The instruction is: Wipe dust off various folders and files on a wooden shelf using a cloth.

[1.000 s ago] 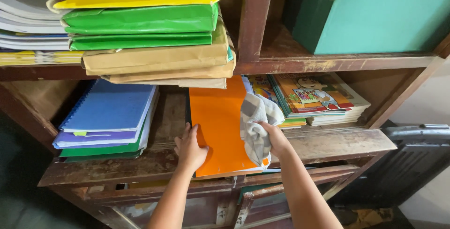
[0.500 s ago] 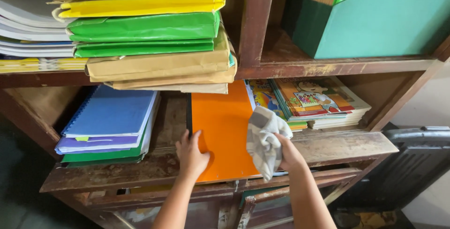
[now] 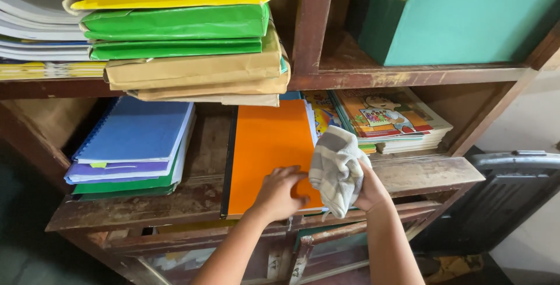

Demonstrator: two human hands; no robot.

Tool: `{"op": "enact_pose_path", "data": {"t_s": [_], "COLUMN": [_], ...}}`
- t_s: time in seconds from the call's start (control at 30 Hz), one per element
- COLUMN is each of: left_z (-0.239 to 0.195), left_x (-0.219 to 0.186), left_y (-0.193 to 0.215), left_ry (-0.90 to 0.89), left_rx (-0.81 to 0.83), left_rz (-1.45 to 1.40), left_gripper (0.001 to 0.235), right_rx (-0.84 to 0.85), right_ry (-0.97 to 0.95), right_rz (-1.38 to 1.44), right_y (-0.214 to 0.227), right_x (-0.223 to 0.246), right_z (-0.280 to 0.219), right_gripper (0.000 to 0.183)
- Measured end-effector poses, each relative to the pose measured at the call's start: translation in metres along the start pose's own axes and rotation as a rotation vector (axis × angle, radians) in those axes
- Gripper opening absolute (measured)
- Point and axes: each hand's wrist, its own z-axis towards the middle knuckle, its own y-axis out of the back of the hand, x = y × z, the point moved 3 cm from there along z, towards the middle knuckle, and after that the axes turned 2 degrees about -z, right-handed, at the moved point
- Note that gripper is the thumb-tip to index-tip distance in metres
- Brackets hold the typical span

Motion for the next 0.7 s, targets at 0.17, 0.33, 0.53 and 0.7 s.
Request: {"op": "enact_pose_path", "data": {"t_s": [0.17,0.33,0.53,0.7], "left_z": [-0.015,-0.010,0.018,0.004], "left_x": [-0.023,-0.005,0.039,0.027], "left_y": [-0.007,-0.023,-0.056,-0.028], "left_ry": [-0.022,-0.132,-0.380,-0.366], "left_rx": [0.218,-0.001,-0.476,-0.574], "left_rz": [0.292,0.182,0.292,0.203], "left_gripper": [0.109,0.072,0.038,0.032], "right_rx": [0.074,0.151,0.245,0.324], "right_ry": [0.029,0.052,0.069,0.096], "right_rz": [0.058,0.110,0.168,0.222], "right_y": [0.003,0.004,0.034,0.095], "right_x": [0.000,-0.003,-0.014,-0.031], "right_z": [-0.008,-0.015,-0.020,-0.021], "right_gripper": [0.056,0.056,0.058,0.060]}}
